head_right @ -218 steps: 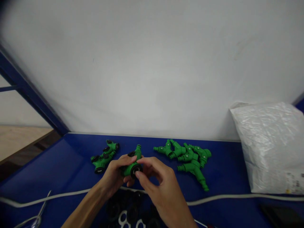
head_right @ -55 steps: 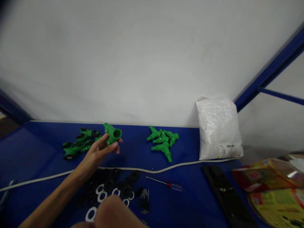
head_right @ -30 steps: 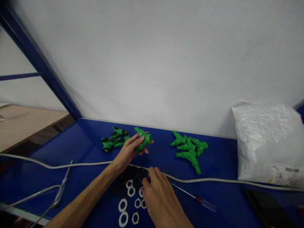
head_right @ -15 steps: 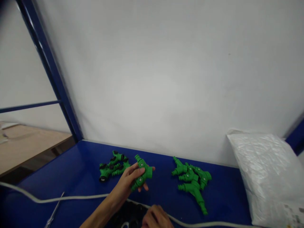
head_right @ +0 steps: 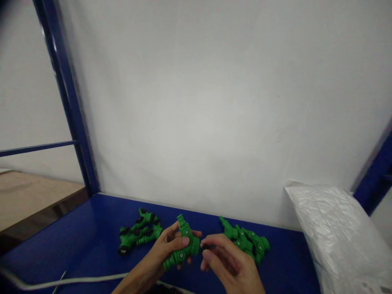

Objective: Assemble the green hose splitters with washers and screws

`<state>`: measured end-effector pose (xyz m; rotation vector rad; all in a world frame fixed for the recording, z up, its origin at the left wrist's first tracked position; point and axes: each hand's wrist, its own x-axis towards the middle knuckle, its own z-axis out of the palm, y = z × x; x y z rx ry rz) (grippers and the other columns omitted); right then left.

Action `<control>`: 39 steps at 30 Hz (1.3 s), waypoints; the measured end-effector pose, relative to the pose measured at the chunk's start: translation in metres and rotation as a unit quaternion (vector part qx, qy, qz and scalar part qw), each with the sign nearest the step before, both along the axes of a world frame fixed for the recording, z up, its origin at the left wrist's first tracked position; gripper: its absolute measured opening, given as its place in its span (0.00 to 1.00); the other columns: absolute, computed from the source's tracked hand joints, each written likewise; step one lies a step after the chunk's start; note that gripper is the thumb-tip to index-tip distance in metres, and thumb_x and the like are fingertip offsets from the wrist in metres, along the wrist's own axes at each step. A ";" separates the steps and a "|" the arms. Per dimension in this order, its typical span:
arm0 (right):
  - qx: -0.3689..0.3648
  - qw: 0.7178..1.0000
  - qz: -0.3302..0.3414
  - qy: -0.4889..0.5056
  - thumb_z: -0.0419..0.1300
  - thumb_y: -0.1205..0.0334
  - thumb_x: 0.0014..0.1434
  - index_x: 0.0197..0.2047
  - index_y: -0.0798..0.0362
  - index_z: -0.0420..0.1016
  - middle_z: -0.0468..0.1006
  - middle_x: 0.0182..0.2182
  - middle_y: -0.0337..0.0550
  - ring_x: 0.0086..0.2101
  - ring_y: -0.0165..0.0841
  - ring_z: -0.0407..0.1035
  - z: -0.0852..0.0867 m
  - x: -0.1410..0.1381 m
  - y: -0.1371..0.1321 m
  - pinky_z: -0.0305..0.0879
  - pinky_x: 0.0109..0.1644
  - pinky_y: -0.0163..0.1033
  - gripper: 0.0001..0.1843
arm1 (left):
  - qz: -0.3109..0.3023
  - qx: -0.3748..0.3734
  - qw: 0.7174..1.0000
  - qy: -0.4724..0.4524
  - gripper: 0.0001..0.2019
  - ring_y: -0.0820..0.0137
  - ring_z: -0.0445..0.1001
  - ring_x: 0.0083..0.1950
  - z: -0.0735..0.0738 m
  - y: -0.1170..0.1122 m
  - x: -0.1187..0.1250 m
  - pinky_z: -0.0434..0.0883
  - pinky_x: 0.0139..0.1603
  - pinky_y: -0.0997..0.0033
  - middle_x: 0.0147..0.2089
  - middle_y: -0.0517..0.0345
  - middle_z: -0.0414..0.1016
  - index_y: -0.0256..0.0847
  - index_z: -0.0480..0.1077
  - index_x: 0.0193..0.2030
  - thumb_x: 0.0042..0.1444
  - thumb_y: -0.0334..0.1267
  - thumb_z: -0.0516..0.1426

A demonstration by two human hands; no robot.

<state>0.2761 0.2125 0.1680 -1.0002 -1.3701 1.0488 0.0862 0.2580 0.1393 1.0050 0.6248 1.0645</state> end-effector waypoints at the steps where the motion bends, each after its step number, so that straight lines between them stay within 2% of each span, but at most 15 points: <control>1: 0.002 1.000 0.007 0.020 0.71 0.45 0.51 0.37 0.48 0.84 0.82 0.27 0.41 0.29 0.35 0.77 0.005 -0.001 0.003 0.74 0.37 0.34 0.16 | -0.009 -0.003 1.000 -0.002 0.25 0.71 0.78 0.25 -0.001 0.001 0.002 0.67 0.18 0.80 0.48 0.44 0.81 0.36 0.73 0.47 0.46 0.47 0.70; 3: -0.003 0.997 0.001 0.076 0.73 0.50 0.49 0.38 0.49 0.84 0.84 0.35 0.44 0.33 0.37 0.79 0.006 -0.004 0.008 0.76 0.40 0.36 0.15 | -0.027 -0.005 1.000 -0.006 0.28 0.71 0.79 0.25 -0.002 0.000 0.005 0.68 0.18 0.80 0.48 0.44 0.81 0.37 0.72 0.53 0.49 0.48 0.68; 5: -0.031 0.986 -0.019 0.161 0.75 0.53 0.48 0.38 0.49 0.83 0.84 0.39 0.45 0.35 0.38 0.80 -0.002 -0.009 0.011 0.77 0.43 0.38 0.15 | -0.040 -0.006 0.999 -0.006 0.28 0.72 0.79 0.25 -0.002 -0.005 0.005 0.69 0.19 0.80 0.50 0.43 0.80 0.37 0.72 0.57 0.52 0.48 0.67; 9: -0.124 0.942 -0.039 0.310 0.77 0.55 0.45 0.37 0.51 0.82 0.85 0.35 0.44 0.34 0.35 0.80 -0.022 -0.016 0.009 0.78 0.41 0.36 0.16 | -0.041 -0.016 0.999 0.000 0.25 0.72 0.80 0.27 0.003 -0.016 0.002 0.69 0.20 0.80 0.55 0.42 0.77 0.39 0.71 0.60 0.57 0.44 0.64; 11: -0.162 0.924 -0.036 0.345 0.78 0.55 0.44 0.37 0.52 0.83 0.85 0.34 0.44 0.34 0.34 0.80 -0.025 -0.018 0.007 0.78 0.40 0.34 0.17 | -0.044 -0.030 0.999 0.001 0.25 0.71 0.80 0.27 0.004 -0.019 0.001 0.70 0.21 0.80 0.56 0.42 0.77 0.39 0.70 0.62 0.58 0.42 0.62; 15: -0.218 0.896 -0.018 0.387 0.78 0.55 0.43 0.41 0.51 0.84 0.85 0.35 0.42 0.37 0.31 0.80 -0.017 -0.020 0.005 0.77 0.41 0.29 0.21 | -0.064 -0.071 0.995 -0.010 0.26 0.68 0.81 0.27 0.002 -0.020 0.002 0.70 0.21 0.78 0.54 0.41 0.78 0.38 0.70 0.63 0.57 0.41 0.61; 19: -0.248 0.881 -0.011 0.402 0.80 0.55 0.39 0.36 0.51 0.84 0.86 0.34 0.40 0.34 0.27 0.80 -0.019 -0.018 0.007 0.76 0.40 0.24 0.20 | -0.053 -0.077 0.996 -0.005 0.23 0.66 0.82 0.30 0.000 -0.020 0.003 0.72 0.25 0.75 0.52 0.42 0.79 0.38 0.73 0.59 0.57 0.39 0.60; 24: -0.200 0.905 -0.012 0.375 0.75 0.55 0.51 0.37 0.51 0.83 0.86 0.36 0.41 0.35 0.29 0.80 -0.036 -0.012 0.010 0.77 0.42 0.28 0.12 | -0.049 -0.074 0.996 0.000 0.18 0.64 0.81 0.34 0.001 -0.019 0.002 0.74 0.31 0.72 0.48 0.44 0.81 0.35 0.77 0.52 0.56 0.39 0.62; 27: -0.173 0.915 -0.003 0.364 0.74 0.57 0.52 0.37 0.50 0.82 0.85 0.36 0.42 0.34 0.29 0.79 -0.036 -0.012 0.010 0.77 0.42 0.30 0.10 | -0.050 -0.076 0.996 -0.011 0.17 0.62 0.80 0.37 0.002 -0.018 0.000 0.76 0.36 0.68 0.45 0.44 0.81 0.34 0.79 0.48 0.54 0.40 0.64; 30: -0.138 0.934 0.001 0.330 0.75 0.58 0.51 0.39 0.49 0.82 0.85 0.37 0.41 0.34 0.28 0.78 -0.032 -0.012 0.012 0.74 0.43 0.28 0.12 | -0.049 -0.081 0.995 -0.010 0.17 0.63 0.79 0.36 0.003 -0.018 0.000 0.76 0.35 0.67 0.43 0.44 0.81 0.34 0.80 0.46 0.53 0.43 0.65; 34: -0.117 0.973 -0.039 0.195 0.73 0.53 0.52 0.49 0.47 0.82 0.85 0.44 0.43 0.42 0.32 0.78 -0.031 -0.010 0.011 0.74 0.47 0.31 0.21 | -0.041 -0.065 0.997 0.018 0.17 0.66 0.77 0.36 0.002 -0.019 0.001 0.75 0.34 0.70 0.40 0.47 0.80 0.34 0.80 0.47 0.58 0.46 0.63; 37: -0.083 0.993 -0.043 0.074 0.70 0.50 0.56 0.51 0.46 0.82 0.83 0.49 0.45 0.47 0.37 0.77 -0.035 -0.010 0.008 0.73 0.53 0.37 0.20 | -0.042 -0.053 0.997 0.043 0.19 0.69 0.73 0.32 -0.001 -0.019 0.002 0.73 0.33 0.70 0.34 0.52 0.77 0.35 0.79 0.46 0.58 0.49 0.62; 39: -0.034 0.998 -0.058 0.013 0.69 0.51 0.57 0.49 0.46 0.82 0.84 0.48 0.45 0.47 0.39 0.78 -0.037 -0.011 0.006 0.74 0.52 0.39 0.18 | -0.029 -0.045 0.997 0.061 0.20 0.72 0.70 0.29 -0.004 -0.019 0.002 0.71 0.32 0.71 0.31 0.56 0.74 0.35 0.79 0.44 0.57 0.52 0.63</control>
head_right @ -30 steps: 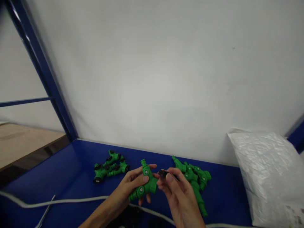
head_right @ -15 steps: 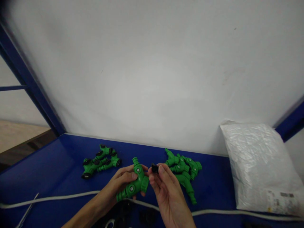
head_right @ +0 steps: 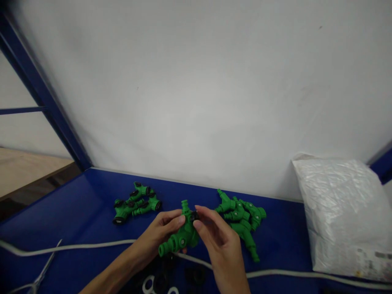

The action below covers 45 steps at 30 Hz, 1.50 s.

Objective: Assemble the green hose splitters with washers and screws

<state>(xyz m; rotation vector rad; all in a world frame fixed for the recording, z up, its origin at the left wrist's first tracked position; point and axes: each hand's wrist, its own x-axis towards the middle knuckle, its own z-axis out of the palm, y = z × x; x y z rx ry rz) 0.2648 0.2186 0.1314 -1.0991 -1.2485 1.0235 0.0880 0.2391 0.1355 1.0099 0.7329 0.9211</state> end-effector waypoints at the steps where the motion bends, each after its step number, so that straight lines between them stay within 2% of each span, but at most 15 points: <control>1: 0.027 0.999 -0.011 -0.029 0.68 0.52 0.57 0.48 0.46 0.83 0.84 0.46 0.45 0.46 0.39 0.79 0.000 -0.001 0.000 0.75 0.50 0.39 0.16 | 0.007 0.007 1.000 0.009 0.20 0.73 0.68 0.28 -0.001 0.001 0.000 0.69 0.31 0.72 0.29 0.58 0.71 0.35 0.79 0.43 0.56 0.52 0.63; 3: 0.094 0.991 -0.032 -0.088 0.67 0.55 0.59 0.45 0.46 0.83 0.84 0.42 0.43 0.42 0.37 0.79 0.001 -0.003 0.000 0.77 0.48 0.37 0.11 | 0.019 0.026 0.999 0.027 0.20 0.75 0.64 0.27 -0.002 0.002 -0.001 0.64 0.29 0.75 0.27 0.61 0.67 0.35 0.79 0.41 0.56 0.53 0.63; 6: 0.188 0.965 -0.050 -0.178 0.65 0.60 0.61 0.42 0.44 0.84 0.83 0.42 0.42 0.43 0.36 0.79 0.002 -0.004 0.000 0.76 0.50 0.37 0.07 | 0.021 0.060 0.996 0.062 0.19 0.76 0.58 0.27 0.002 0.004 -0.003 0.59 0.27 0.77 0.26 0.63 0.64 0.35 0.79 0.41 0.56 0.52 0.63; 11: 0.252 0.932 -0.025 -0.259 0.62 0.65 0.63 0.54 0.41 0.80 0.79 0.54 0.42 0.49 0.37 0.77 -0.001 0.001 0.000 0.74 0.56 0.39 0.17 | 0.030 0.088 0.991 0.095 0.22 0.76 0.54 0.27 0.007 0.005 -0.005 0.56 0.27 0.76 0.26 0.62 0.66 0.35 0.80 0.47 0.57 0.53 0.62; 13: 0.268 0.927 -0.011 -0.261 0.61 0.68 0.64 0.56 0.41 0.78 0.79 0.54 0.40 0.50 0.36 0.77 -0.002 0.003 0.001 0.73 0.57 0.38 0.19 | 0.026 0.096 0.989 0.105 0.23 0.75 0.56 0.27 0.006 0.005 -0.005 0.56 0.28 0.76 0.28 0.60 0.69 0.36 0.79 0.50 0.59 0.53 0.61; 18: 0.287 0.927 -0.040 -0.238 0.63 0.68 0.62 0.49 0.43 0.83 0.84 0.44 0.38 0.41 0.34 0.81 0.001 0.004 0.003 0.76 0.51 0.33 0.14 | 0.028 0.170 0.976 0.137 0.19 0.69 0.68 0.38 0.001 0.006 -0.005 0.63 0.37 0.73 0.40 0.54 0.76 0.39 0.80 0.50 0.62 0.50 0.59; 22: 0.271 0.937 -0.073 -0.210 0.68 0.67 0.58 0.40 0.45 0.83 0.85 0.31 0.35 0.29 0.33 0.80 0.004 0.001 0.001 0.78 0.37 0.31 0.08 | 0.032 0.236 0.958 0.159 0.17 0.61 0.71 0.47 0.002 0.005 -0.006 0.65 0.48 0.68 0.43 0.51 0.77 0.40 0.82 0.46 0.63 0.48 0.57; 25: 0.261 0.946 -0.063 -0.180 0.66 0.68 0.59 0.37 0.46 0.82 0.82 0.27 0.35 0.23 0.30 0.77 0.004 0.000 0.000 0.75 0.30 0.30 0.06 | 0.032 0.248 0.955 0.161 0.17 0.61 0.72 0.47 0.003 0.002 -0.005 0.65 0.50 0.68 0.42 0.50 0.77 0.40 0.83 0.45 0.64 0.48 0.57; 31: 0.263 0.949 -0.033 -0.171 0.61 0.69 0.63 0.39 0.46 0.82 0.83 0.36 0.40 0.28 0.31 0.79 0.001 -0.002 0.001 0.79 0.37 0.32 0.09 | 0.066 0.235 0.954 0.173 0.18 0.65 0.69 0.41 0.001 0.004 -0.006 0.63 0.44 0.71 0.35 0.54 0.74 0.38 0.82 0.37 0.63 0.50 0.57; 35: 0.303 0.931 -0.041 -0.200 0.60 0.69 0.64 0.43 0.45 0.83 0.82 0.38 0.40 0.34 0.31 0.81 0.001 -0.002 0.001 0.78 0.46 0.30 0.11 | 0.078 0.218 0.954 0.190 0.22 0.69 0.62 0.35 0.000 0.006 -0.007 0.59 0.38 0.71 0.29 0.58 0.66 0.36 0.76 0.27 0.63 0.52 0.56; 38: 0.318 0.925 -0.046 -0.205 0.61 0.69 0.64 0.43 0.44 0.83 0.82 0.39 0.39 0.38 0.31 0.81 -0.001 -0.002 0.000 0.75 0.51 0.30 0.11 | 0.069 0.185 0.963 0.182 0.25 0.72 0.57 0.32 0.000 0.005 -0.005 0.56 0.35 0.71 0.27 0.61 0.60 0.36 0.71 0.23 0.63 0.53 0.55; 41: 0.301 0.934 -0.024 -0.192 0.61 0.67 0.65 0.46 0.43 0.83 0.82 0.40 0.39 0.39 0.32 0.81 -0.003 -0.002 -0.001 0.75 0.52 0.31 0.12 | 0.054 0.159 0.971 0.172 0.26 0.72 0.56 0.31 0.001 0.004 -0.004 0.55 0.33 0.70 0.28 0.61 0.59 0.35 0.71 0.24 0.64 0.55 0.53; 45: 0.279 0.945 0.016 -0.169 0.60 0.67 0.65 0.48 0.42 0.83 0.82 0.42 0.39 0.40 0.33 0.81 -0.004 0.000 -0.001 0.76 0.50 0.31 0.13 | 0.054 0.164 0.968 0.180 0.27 0.72 0.56 0.31 -0.001 0.003 -0.004 0.53 0.32 0.70 0.27 0.61 0.59 0.35 0.69 0.22 0.64 0.55 0.53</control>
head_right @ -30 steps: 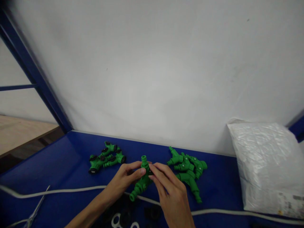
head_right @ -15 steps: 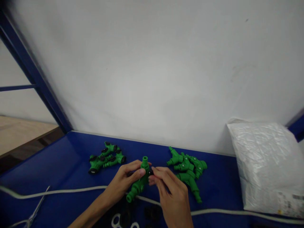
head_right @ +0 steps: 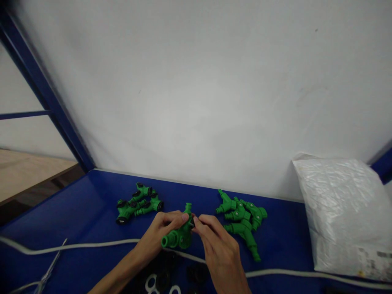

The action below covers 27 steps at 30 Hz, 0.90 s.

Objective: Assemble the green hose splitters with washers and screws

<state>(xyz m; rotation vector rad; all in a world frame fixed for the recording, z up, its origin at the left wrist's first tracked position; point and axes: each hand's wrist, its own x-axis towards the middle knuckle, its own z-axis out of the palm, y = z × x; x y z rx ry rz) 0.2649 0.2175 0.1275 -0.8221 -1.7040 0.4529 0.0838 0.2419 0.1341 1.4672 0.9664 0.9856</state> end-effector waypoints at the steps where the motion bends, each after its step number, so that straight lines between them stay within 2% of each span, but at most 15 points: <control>1: 0.001 1.000 0.003 0.000 0.60 0.67 0.65 0.47 0.42 0.83 0.82 0.42 0.39 0.40 0.33 0.81 0.000 0.000 0.001 0.76 0.50 0.31 0.13 | 0.002 0.004 1.000 0.004 0.27 0.72 0.56 0.30 -0.001 0.000 0.000 0.53 0.32 0.69 0.27 0.61 0.58 0.36 0.68 0.21 0.64 0.55 0.54; 4: -0.008 1.000 -0.004 0.005 0.62 0.69 0.63 0.43 0.43 0.83 0.82 0.39 0.38 0.38 0.31 0.80 -0.001 0.000 0.003 0.76 0.48 0.30 0.12 | 0.012 0.017 1.000 0.012 0.27 0.72 0.56 0.30 -0.002 0.001 0.000 0.54 0.33 0.69 0.26 0.61 0.58 0.36 0.66 0.19 0.64 0.53 0.54; 7: -0.029 0.999 -0.005 0.011 0.63 0.69 0.62 0.39 0.44 0.83 0.81 0.33 0.37 0.32 0.29 0.78 -0.004 0.000 0.005 0.76 0.41 0.27 0.10 | 0.020 0.044 0.999 0.020 0.24 0.71 0.59 0.33 -0.002 0.002 0.000 0.56 0.35 0.69 0.28 0.60 0.61 0.36 0.72 0.23 0.64 0.51 0.55; 9: -0.049 0.999 0.002 0.020 0.62 0.67 0.63 0.39 0.44 0.82 0.81 0.33 0.38 0.31 0.29 0.77 -0.004 -0.001 0.004 0.75 0.40 0.28 0.09 | 0.020 0.053 0.998 0.024 0.24 0.71 0.60 0.33 -0.002 0.001 0.000 0.56 0.35 0.69 0.28 0.60 0.62 0.36 0.73 0.24 0.64 0.51 0.55; 11: -0.087 0.995 0.010 0.038 0.62 0.64 0.63 0.38 0.46 0.82 0.81 0.34 0.40 0.32 0.31 0.77 -0.004 -0.001 0.004 0.74 0.41 0.30 0.07 | 0.017 0.059 0.998 0.026 0.24 0.71 0.59 0.33 -0.002 0.001 0.000 0.56 0.35 0.69 0.27 0.60 0.61 0.36 0.74 0.23 0.65 0.50 0.54; 13: -0.139 0.989 0.017 0.051 0.63 0.62 0.62 0.33 0.48 0.81 0.80 0.30 0.39 0.29 0.31 0.75 -0.003 -0.002 0.004 0.73 0.37 0.31 0.06 | 0.013 0.074 0.997 0.033 0.24 0.71 0.61 0.34 -0.001 0.000 -0.001 0.56 0.36 0.70 0.28 0.60 0.62 0.36 0.76 0.26 0.66 0.50 0.53; 16: -0.213 0.975 0.030 0.057 0.63 0.58 0.63 0.28 0.50 0.76 0.77 0.21 0.37 0.23 0.31 0.73 -0.003 -0.003 0.004 0.70 0.29 0.32 0.12 | 0.009 0.099 0.994 0.049 0.22 0.70 0.63 0.35 -0.001 -0.001 -0.002 0.57 0.37 0.70 0.30 0.59 0.64 0.37 0.79 0.31 0.67 0.49 0.53; 19: -0.270 0.959 0.047 0.071 0.61 0.51 0.64 0.28 0.51 0.72 0.76 0.19 0.37 0.20 0.33 0.73 -0.005 -0.005 0.005 0.71 0.24 0.35 0.16 | 0.005 0.104 0.993 0.060 0.22 0.71 0.64 0.34 -0.001 -0.002 -0.002 0.57 0.36 0.71 0.30 0.59 0.65 0.38 0.80 0.30 0.66 0.49 0.54; 22: -0.286 0.954 0.044 0.073 0.61 0.49 0.63 0.29 0.51 0.72 0.75 0.20 0.37 0.21 0.34 0.73 -0.005 -0.006 0.004 0.70 0.26 0.36 0.17 | 0.007 0.104 0.992 0.067 0.23 0.71 0.64 0.34 -0.002 -0.002 -0.002 0.58 0.36 0.71 0.30 0.59 0.65 0.38 0.80 0.29 0.67 0.50 0.53; 27: -0.260 0.964 0.011 0.047 0.62 0.53 0.62 0.27 0.51 0.75 0.74 0.20 0.36 0.23 0.30 0.70 0.000 -0.006 0.001 0.65 0.29 0.33 0.15 | 0.001 0.102 0.992 0.075 0.23 0.69 0.65 0.35 -0.002 0.000 -0.004 0.58 0.37 0.70 0.29 0.58 0.67 0.37 0.80 0.30 0.67 0.50 0.52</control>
